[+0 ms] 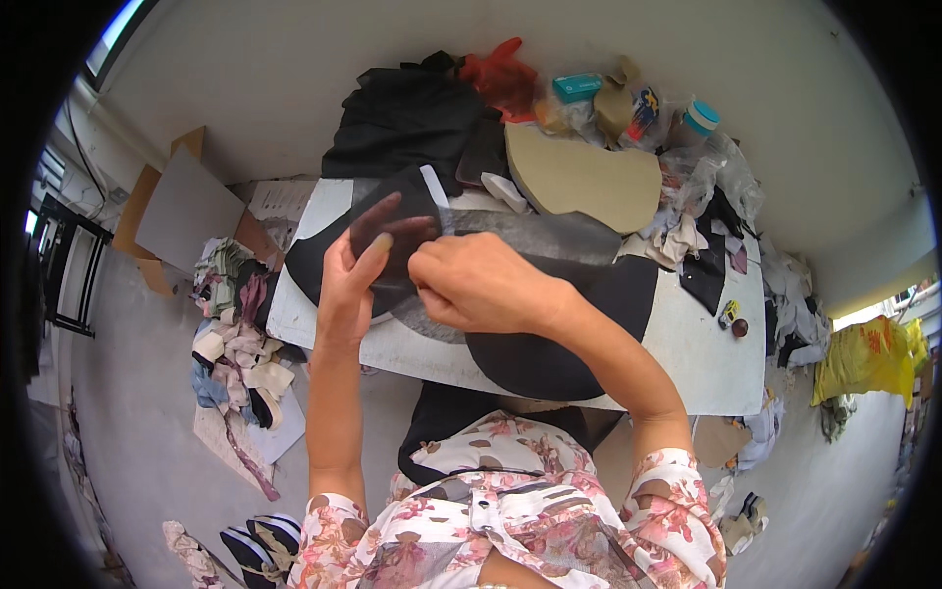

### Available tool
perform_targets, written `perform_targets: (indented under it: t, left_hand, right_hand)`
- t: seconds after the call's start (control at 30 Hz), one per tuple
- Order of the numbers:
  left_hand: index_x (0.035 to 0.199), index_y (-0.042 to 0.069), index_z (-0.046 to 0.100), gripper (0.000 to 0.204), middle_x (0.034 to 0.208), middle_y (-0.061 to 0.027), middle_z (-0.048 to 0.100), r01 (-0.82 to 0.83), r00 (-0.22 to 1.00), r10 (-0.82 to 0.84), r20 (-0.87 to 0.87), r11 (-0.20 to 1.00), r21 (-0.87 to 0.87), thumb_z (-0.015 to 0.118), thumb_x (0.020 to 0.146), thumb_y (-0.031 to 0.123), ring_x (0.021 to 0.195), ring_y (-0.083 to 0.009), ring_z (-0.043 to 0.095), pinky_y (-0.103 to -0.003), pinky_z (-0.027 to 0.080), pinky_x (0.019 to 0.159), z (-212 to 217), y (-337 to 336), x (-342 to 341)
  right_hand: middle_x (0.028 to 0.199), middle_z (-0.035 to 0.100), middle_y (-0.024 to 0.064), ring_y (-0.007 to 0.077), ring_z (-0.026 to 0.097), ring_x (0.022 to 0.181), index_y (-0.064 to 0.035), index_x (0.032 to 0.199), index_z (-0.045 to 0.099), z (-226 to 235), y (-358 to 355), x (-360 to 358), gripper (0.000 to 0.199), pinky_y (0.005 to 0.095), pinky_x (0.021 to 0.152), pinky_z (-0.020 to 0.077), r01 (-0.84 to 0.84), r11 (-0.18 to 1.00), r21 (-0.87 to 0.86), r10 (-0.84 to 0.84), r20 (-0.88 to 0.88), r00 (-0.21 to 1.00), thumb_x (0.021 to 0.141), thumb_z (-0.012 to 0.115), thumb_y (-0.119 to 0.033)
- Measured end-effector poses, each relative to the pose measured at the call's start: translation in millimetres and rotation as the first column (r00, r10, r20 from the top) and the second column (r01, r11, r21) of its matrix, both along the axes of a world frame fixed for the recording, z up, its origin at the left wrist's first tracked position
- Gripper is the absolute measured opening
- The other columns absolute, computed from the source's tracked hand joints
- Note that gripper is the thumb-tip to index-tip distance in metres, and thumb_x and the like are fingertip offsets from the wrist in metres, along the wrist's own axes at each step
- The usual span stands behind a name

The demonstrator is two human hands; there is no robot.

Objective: The person repeatedly picks up, unfolds, and places down black and beige fabric pieces on a white table. The person handles the pieces one at a time, smoothing them out and occasionally stacking them.

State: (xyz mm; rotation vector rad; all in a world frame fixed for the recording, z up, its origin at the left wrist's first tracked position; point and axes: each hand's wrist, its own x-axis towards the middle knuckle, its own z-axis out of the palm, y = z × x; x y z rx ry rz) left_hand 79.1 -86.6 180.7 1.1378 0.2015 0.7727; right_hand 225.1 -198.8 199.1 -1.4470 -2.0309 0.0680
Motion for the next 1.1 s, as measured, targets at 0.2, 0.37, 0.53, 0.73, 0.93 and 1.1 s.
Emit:
perform_targets:
  t: [0.2,0.37,0.53,0.73,0.93,1.1]
  left_hand:
    - [0.101,-0.003,0.069,0.015,0.088,-0.0061,0.071,-0.230,0.946,0.296,-0.131,0.899,0.373,0.065,0.092,0.008,0.078,-0.0082,0.064,-0.020,0.050,0.072,-1,-12,-5]
    - [0.104,-0.006,0.069,0.016,0.085,-0.0094,0.073,-0.304,0.890,0.451,-0.064,0.694,0.653,0.064,0.090,0.000,0.076,-0.0088,0.065,-0.019,0.049,0.071,1,-22,-28]
    - [0.101,-0.004,0.062,0.016,0.080,-0.0146,0.069,-0.275,0.922,0.372,-0.107,0.825,0.494,0.064,0.092,0.010,0.070,-0.0200,0.068,-0.031,0.056,0.068,-11,-39,-84]
    - [0.093,0.004,0.057,0.017,0.078,-0.0018,0.060,-0.135,0.979,0.146,-0.144,0.987,0.085,0.072,0.088,0.011,0.064,-0.0091,0.059,-0.022,0.051,0.059,-11,-47,-39]
    - [0.094,0.002,0.064,0.015,0.073,-0.0019,0.065,-0.114,0.955,0.118,-0.271,0.993,0.033,0.065,0.094,0.017,0.057,-0.0054,0.056,-0.017,0.034,0.047,-66,-36,21]
    - [0.090,0.003,0.066,0.018,0.071,0.0064,0.055,-0.159,0.913,0.182,-0.366,0.983,0.092,0.066,0.094,0.021,0.058,-0.0011,0.044,-0.017,0.031,0.050,-108,-23,45]
  right_hand:
    - [0.098,0.065,0.0074,0.0273,0.062,0.092,-0.0072,0.123,0.059,18,-5,23,0.063,0.0358,0.084,0.0486,0.041,0.956,0.289,0.025,-0.222,0.975,0.067,0.084,-0.023]
    - [0.081,0.066,0.0066,0.0266,0.060,0.080,-0.0063,0.100,0.064,-8,-44,57,0.031,0.0396,0.072,0.0468,0.034,0.986,-0.163,-0.054,-0.122,0.991,0.072,0.076,-0.013]
    - [0.076,0.065,0.0079,0.0264,0.063,0.075,-0.0040,0.082,0.064,1,-151,67,0.019,0.0410,0.088,0.0512,0.141,0.972,-0.185,-0.189,-0.269,0.944,0.070,0.077,-0.007]
    - [0.075,0.064,0.0056,0.0194,0.067,0.073,-0.0045,0.078,0.059,-4,-219,74,0.021,0.0415,0.086,0.0538,0.149,0.981,-0.124,-0.183,-0.843,0.506,0.066,0.073,0.006]
    - [0.083,0.060,-0.0005,0.0069,0.059,0.076,-0.0034,0.089,0.061,-49,-223,102,0.020,0.0214,0.070,0.0489,0.452,0.834,-0.315,-0.506,-0.762,0.403,0.075,0.074,0.003]
    - [0.087,0.061,-0.0025,0.0038,0.058,0.078,-0.0039,0.101,0.061,-89,-209,120,0.022,0.0193,0.069,0.0482,0.471,0.803,-0.366,-0.521,-0.814,0.256,0.082,0.072,-0.005]
